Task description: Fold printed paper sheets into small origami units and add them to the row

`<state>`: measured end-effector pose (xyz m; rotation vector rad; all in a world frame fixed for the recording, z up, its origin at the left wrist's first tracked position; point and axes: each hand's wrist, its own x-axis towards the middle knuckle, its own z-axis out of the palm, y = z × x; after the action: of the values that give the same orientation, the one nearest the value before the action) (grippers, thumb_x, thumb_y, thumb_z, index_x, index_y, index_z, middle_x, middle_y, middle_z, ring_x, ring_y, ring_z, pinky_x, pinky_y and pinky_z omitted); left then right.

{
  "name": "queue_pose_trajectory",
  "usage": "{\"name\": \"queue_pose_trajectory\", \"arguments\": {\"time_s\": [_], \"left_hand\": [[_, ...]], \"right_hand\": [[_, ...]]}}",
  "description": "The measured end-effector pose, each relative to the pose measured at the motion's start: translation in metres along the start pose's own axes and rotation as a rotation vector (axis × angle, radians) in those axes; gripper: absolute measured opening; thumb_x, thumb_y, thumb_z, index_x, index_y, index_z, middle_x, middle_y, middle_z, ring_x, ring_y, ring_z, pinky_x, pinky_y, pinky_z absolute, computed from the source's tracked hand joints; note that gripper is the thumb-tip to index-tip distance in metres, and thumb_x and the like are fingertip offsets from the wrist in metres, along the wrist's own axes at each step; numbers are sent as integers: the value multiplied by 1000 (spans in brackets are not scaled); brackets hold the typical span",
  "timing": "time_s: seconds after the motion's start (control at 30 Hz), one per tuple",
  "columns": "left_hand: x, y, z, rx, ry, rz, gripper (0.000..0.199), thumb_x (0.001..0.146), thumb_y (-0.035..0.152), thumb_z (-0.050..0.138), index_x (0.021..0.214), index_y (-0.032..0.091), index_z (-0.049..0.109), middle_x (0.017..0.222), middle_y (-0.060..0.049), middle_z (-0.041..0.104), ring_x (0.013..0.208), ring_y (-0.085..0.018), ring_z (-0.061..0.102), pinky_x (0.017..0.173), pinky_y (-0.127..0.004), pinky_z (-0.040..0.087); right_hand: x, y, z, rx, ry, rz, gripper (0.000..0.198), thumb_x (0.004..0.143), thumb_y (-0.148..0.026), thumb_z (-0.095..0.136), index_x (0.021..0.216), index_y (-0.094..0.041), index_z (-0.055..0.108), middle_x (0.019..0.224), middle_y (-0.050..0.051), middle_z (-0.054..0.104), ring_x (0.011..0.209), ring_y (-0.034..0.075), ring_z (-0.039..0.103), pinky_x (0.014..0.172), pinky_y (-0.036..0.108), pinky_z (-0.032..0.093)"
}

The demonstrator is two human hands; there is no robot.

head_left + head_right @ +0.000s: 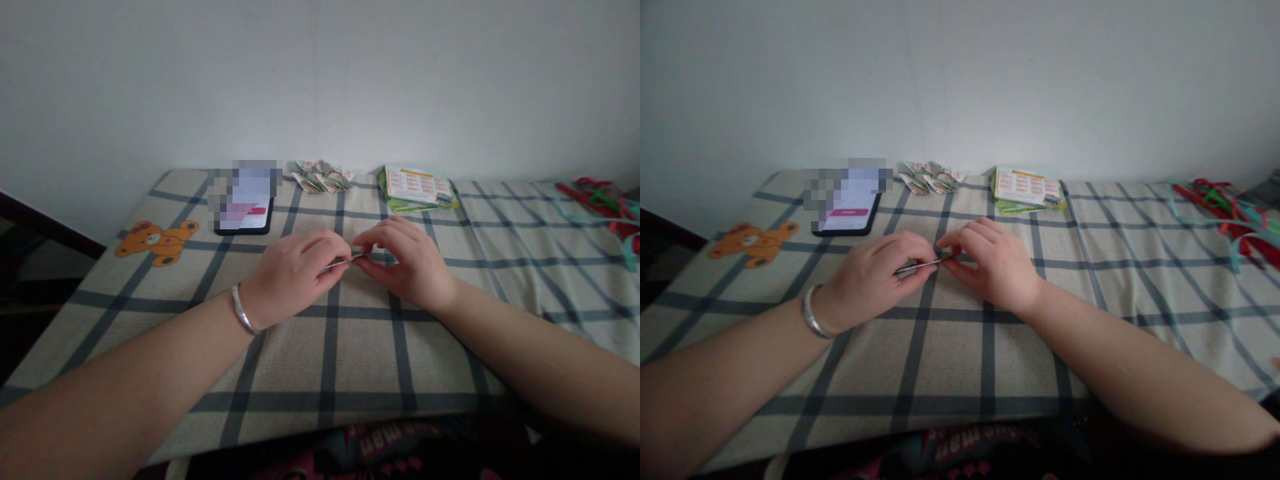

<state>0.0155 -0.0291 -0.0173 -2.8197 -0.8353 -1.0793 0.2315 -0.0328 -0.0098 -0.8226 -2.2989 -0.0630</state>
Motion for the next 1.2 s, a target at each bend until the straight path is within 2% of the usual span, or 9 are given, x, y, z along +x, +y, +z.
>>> {"name": "queue_pose_trajectory", "arguments": {"time_s": [0.1, 0.2, 0.47, 0.73, 1.0, 1.2], "left_hand": [[1, 1, -1, 20, -17, -39, 7, 87, 16, 61, 92, 18, 56, 88, 1, 65, 79, -14, 62, 70, -26, 49], [2, -1, -1, 24, -33, -99, 6, 87, 16, 60, 91, 18, 57, 87, 1, 64, 78, -14, 61, 70, -26, 48], [1, -10, -1, -34, 43, -196, 3, 85, 14, 62, 85, 16, 60, 83, 1, 62, 77, -12, 59, 69, -23, 46], [1, -5, -3, -52, 55, -146, 9, 81, 8, 61, 83, 16, 60, 85, 0, 63, 81, -13, 60, 73, -25, 47], [1, -6, -2, -45, 67, -91, 8, 82, 12, 65, 88, 17, 65, 87, -1, 65, 82, -14, 61, 74, -25, 48], [3, -5, -2, -61, 66, -50, 7, 82, 13, 65, 87, 17, 67, 87, -2, 66, 82, -15, 63, 74, -27, 50]], "right_hand": [[0, 0, 0, 5, -32, -2, 5, 87, -21, 60, 91, -20, 64, 85, 4, 66, 80, 18, 58, 72, 32, 46], [0, 1, -1, 20, -2, 46, 5, 85, -16, 60, 86, -19, 63, 84, 4, 64, 81, 18, 58, 72, 31, 46], [-3, 10, -3, 16, 23, 170, 8, 80, -13, 61, 82, -20, 60, 80, 3, 62, 79, 18, 57, 70, 30, 46], [-3, 7, -2, -58, -14, 125, 11, 79, -10, 59, 84, -20, 60, 86, 4, 65, 83, 20, 59, 74, 33, 47], [-1, 2, -3, -96, -53, 12, 2, 85, -18, 59, 86, -19, 61, 88, 5, 69, 83, 19, 62, 74, 32, 48], [-1, 0, -3, -92, -65, 6, 5, 85, -16, 58, 84, -18, 62, 87, 6, 68, 81, 19, 61, 72, 31, 47]]}}
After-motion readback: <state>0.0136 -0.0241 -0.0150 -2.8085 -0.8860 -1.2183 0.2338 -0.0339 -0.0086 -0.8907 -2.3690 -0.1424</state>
